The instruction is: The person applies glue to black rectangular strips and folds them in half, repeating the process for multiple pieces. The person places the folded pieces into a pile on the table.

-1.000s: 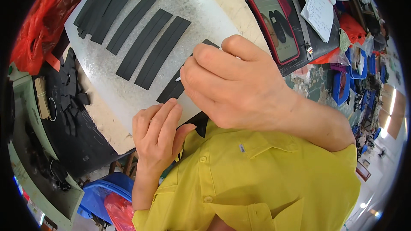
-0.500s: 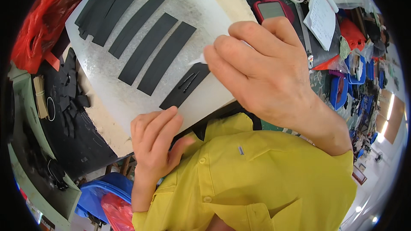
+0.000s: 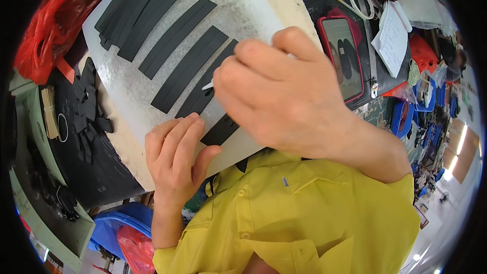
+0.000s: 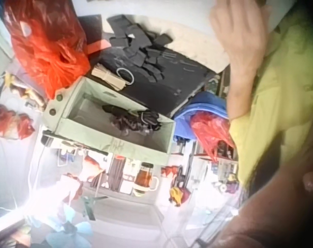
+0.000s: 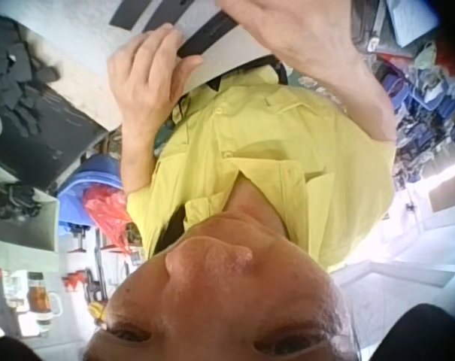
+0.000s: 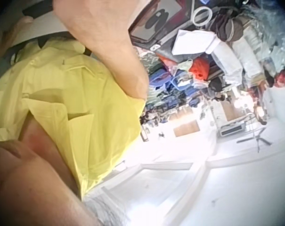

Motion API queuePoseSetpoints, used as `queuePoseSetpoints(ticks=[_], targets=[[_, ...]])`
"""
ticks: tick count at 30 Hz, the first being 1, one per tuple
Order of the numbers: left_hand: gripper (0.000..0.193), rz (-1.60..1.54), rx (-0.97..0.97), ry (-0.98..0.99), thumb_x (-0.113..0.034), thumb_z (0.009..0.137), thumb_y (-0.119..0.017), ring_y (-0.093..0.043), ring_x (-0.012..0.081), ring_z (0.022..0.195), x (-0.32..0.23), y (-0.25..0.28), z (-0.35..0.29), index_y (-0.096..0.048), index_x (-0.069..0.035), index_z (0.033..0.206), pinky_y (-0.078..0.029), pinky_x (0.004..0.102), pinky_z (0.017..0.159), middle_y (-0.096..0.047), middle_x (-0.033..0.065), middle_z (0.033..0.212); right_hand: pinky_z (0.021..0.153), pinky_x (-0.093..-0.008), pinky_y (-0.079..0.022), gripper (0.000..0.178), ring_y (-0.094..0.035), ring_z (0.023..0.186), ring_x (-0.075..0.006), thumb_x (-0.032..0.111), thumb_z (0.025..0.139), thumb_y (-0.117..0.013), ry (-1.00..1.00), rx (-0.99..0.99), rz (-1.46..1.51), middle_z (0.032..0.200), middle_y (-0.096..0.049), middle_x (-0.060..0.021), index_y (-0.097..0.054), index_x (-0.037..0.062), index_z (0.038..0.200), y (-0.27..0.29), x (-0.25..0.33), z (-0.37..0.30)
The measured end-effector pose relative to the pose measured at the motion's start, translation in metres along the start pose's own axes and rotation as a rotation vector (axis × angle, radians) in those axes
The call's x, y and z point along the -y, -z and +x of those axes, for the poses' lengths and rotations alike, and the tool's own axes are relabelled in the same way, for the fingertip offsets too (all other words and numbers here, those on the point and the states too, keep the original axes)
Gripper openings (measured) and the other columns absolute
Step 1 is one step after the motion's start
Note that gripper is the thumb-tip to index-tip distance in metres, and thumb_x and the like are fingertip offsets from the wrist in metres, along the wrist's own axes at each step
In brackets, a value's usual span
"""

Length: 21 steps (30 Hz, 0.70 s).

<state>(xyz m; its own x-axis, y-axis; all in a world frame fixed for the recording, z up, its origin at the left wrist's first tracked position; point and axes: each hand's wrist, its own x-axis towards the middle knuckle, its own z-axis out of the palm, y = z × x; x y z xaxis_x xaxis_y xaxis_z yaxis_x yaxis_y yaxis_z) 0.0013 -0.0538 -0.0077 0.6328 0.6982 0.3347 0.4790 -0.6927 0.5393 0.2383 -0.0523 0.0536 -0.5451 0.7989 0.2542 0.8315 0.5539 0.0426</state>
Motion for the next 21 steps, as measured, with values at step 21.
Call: queuePoseSetpoints(ticks=[21], targets=[[0.047, 0.008, -0.035, 0.042, -0.036, 0.083, -0.078, -0.062, 0.0308, 0.094, 0.022, 0.007, 0.013, -0.069, 0.0, 0.111, -0.05, 0.0398, 0.082, -0.071, 0.0117, 0.108, 0.075, -0.0359, -0.041, 0.042, -0.064, 0.091, -0.0225, 0.018, 0.065, -0.064, 0.047, 0.053, 0.029, 0.1, -0.067, -0.0056, -0.071, 0.0014, 0.102, -0.008, -0.012, 0.035]])
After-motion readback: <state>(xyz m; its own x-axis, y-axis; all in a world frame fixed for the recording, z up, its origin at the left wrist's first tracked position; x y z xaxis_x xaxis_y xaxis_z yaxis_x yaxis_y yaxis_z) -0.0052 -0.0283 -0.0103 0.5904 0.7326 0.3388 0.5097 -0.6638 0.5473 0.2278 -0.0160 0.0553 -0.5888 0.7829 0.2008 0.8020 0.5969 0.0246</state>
